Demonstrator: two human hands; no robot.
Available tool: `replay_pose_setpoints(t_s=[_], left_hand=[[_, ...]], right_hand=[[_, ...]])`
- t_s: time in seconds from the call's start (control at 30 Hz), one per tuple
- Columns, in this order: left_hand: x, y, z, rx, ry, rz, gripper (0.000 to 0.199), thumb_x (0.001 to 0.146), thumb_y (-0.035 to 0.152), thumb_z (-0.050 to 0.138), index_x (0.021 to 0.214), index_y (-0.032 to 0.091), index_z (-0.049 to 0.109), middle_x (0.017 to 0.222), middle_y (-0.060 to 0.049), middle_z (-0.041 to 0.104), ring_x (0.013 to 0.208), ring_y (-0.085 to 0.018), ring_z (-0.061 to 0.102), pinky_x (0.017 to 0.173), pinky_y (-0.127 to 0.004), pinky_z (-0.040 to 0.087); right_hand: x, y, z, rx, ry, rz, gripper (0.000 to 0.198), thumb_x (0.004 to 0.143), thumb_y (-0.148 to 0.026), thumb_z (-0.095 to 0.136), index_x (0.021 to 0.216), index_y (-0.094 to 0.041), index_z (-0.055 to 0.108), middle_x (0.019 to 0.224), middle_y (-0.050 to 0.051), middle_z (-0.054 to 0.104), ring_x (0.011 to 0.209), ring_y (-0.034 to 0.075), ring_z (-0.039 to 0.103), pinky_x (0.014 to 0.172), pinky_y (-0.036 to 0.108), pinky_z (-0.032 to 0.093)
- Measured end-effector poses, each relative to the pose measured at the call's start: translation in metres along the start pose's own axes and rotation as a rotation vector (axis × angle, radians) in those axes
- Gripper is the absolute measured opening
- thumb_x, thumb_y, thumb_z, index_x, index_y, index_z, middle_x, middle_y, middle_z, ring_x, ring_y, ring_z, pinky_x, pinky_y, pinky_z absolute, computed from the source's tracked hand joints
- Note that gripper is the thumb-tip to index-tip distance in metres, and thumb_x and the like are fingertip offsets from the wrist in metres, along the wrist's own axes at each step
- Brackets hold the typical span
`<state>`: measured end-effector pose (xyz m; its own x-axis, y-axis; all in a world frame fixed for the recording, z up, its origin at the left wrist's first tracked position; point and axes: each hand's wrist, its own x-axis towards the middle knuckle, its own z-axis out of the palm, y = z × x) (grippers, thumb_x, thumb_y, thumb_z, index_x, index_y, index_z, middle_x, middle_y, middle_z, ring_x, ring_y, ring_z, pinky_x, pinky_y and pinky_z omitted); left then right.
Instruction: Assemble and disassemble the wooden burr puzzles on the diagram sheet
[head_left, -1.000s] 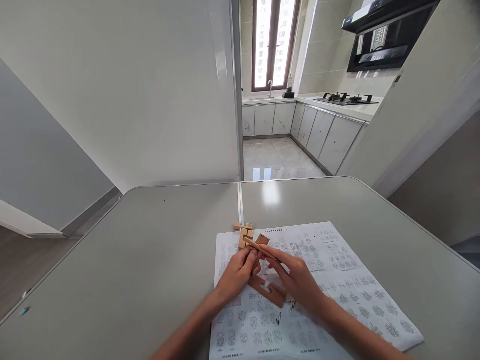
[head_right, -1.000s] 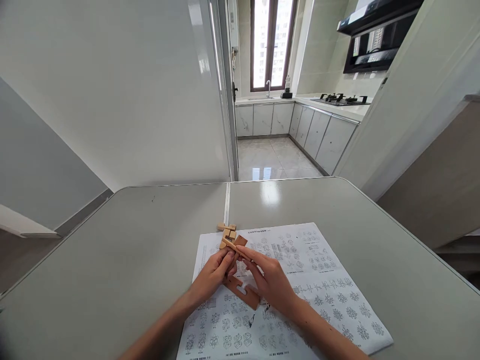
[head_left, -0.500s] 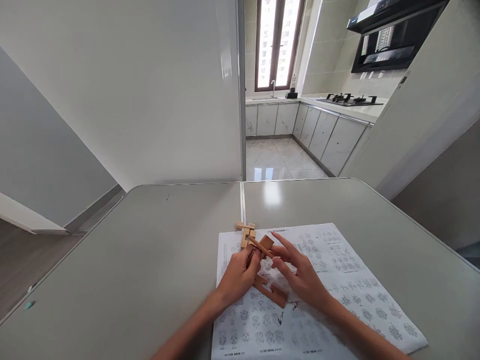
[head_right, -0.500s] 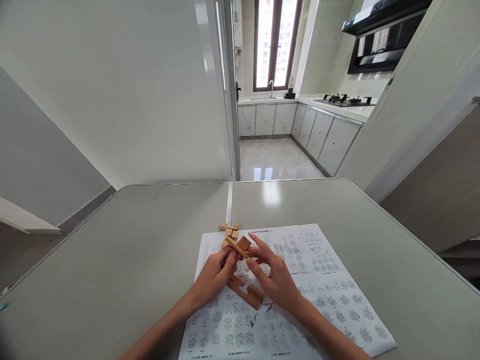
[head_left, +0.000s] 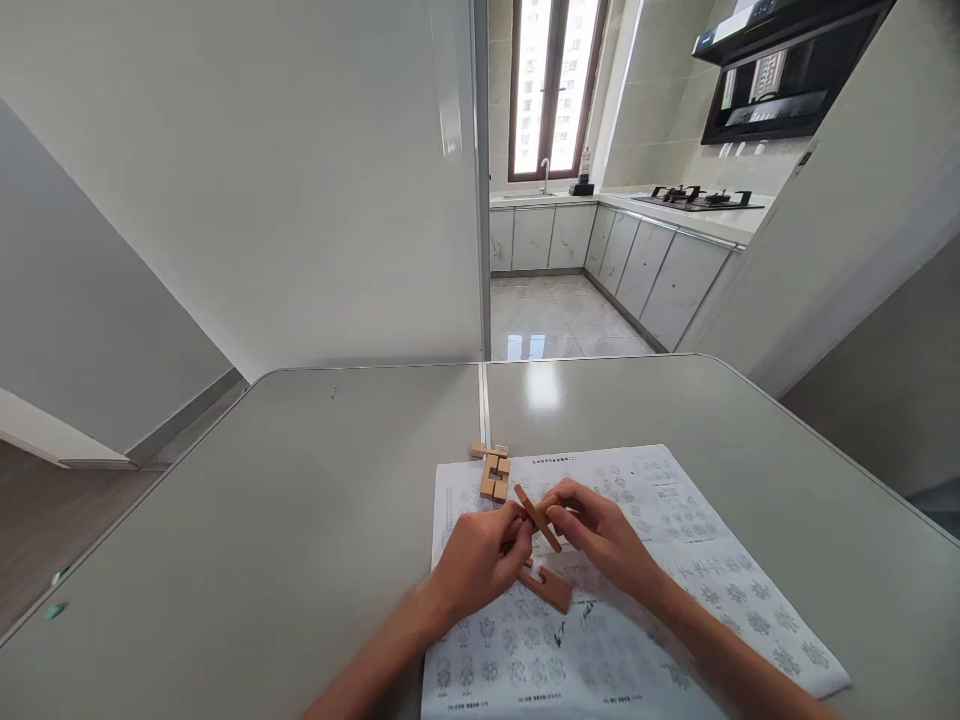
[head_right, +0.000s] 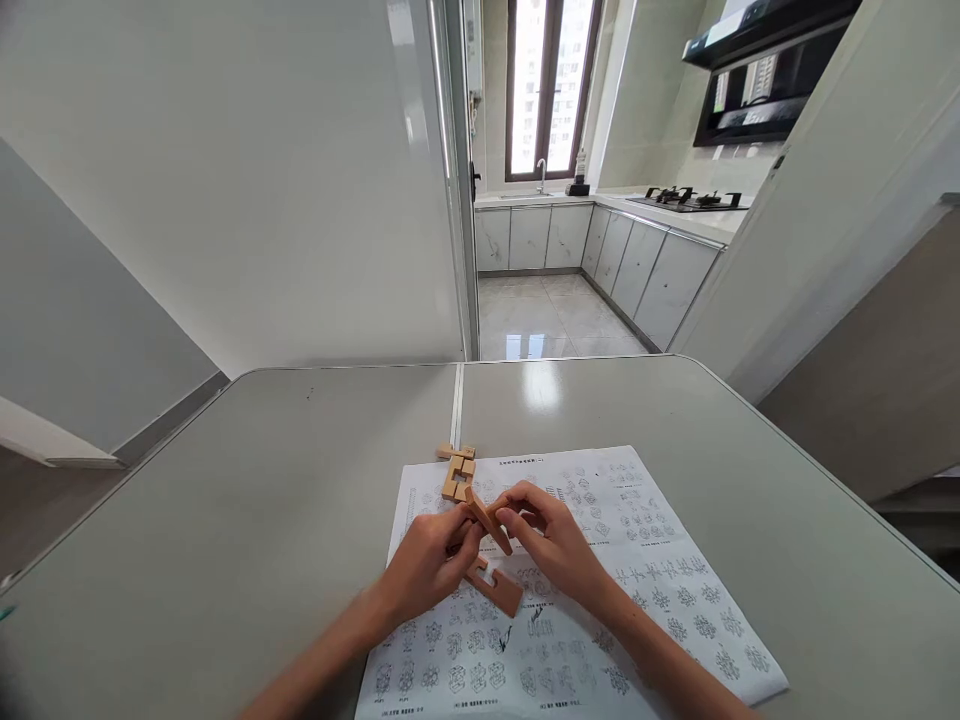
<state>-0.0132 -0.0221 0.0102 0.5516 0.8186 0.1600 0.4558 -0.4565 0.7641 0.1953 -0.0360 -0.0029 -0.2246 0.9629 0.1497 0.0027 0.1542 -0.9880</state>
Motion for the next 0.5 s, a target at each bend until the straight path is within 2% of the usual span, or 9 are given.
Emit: replay_pose_setpoints(t_s=[0.1,0.2,0.3,0.37,0.5], left_hand=[[0.001,0.0,-0.003,-0.01,0.021,-0.026,0.012,0.101,0.031,0.052,0.105,0.021,0.057,0.061,0.009,0.045,0.051,-0.01,0.041,0.056,-0.022,0.036],[0.002,-0.003,-0.004,0.078,0.114,-0.021,0.03,0.094,0.033,0.065,0.118,0.021,0.053,0.069,0.008,0.053,0.056,-0.012,0.05,0.058,-0.023,0.04],[0.002,-0.011,-0.001,0.274,0.173,0.102,0.025,0.089,0.03,0.07,0.107,0.021,0.056,0.077,0.003,0.059,0.068,-0.016,0.057,0.063,-0.027,0.045],[0.002,-0.017,0.002,0.421,0.152,0.24,0.017,0.089,0.03,0.071,0.093,0.021,0.058,0.083,-0.001,0.063,0.079,-0.02,0.061,0.07,-0.031,0.048],[0.002,-0.023,0.006,0.584,0.071,0.405,0.034,0.086,0.047,0.078,0.08,0.019,0.059,0.088,-0.005,0.065,0.087,-0.024,0.06,0.082,-0.038,0.05]], right_hand=[[0.001,0.003,-0.003,0.082,0.043,0.052,0.03,0.1,-0.051,0.063,0.096,-0.022,0.069,0.084,0.003,0.066,0.067,0.016,0.055,0.062,0.029,0.047],[0.003,0.011,-0.009,0.168,0.124,0.09,0.031,0.099,-0.052,0.064,0.097,-0.021,0.069,0.076,0.001,0.063,0.066,0.016,0.052,0.064,0.03,0.046],[0.007,0.022,-0.015,0.238,0.242,0.11,0.033,0.095,-0.054,0.069,0.1,-0.021,0.07,0.088,0.004,0.066,0.073,0.016,0.054,0.068,0.03,0.047],[0.009,0.028,-0.017,0.277,0.292,0.122,0.035,0.092,-0.054,0.073,0.102,-0.02,0.071,0.096,0.006,0.067,0.078,0.017,0.055,0.07,0.03,0.047],[0.011,0.033,-0.018,0.366,0.31,0.131,0.034,0.089,-0.053,0.077,0.102,-0.021,0.073,0.097,0.006,0.067,0.079,0.017,0.055,0.068,0.029,0.046]])
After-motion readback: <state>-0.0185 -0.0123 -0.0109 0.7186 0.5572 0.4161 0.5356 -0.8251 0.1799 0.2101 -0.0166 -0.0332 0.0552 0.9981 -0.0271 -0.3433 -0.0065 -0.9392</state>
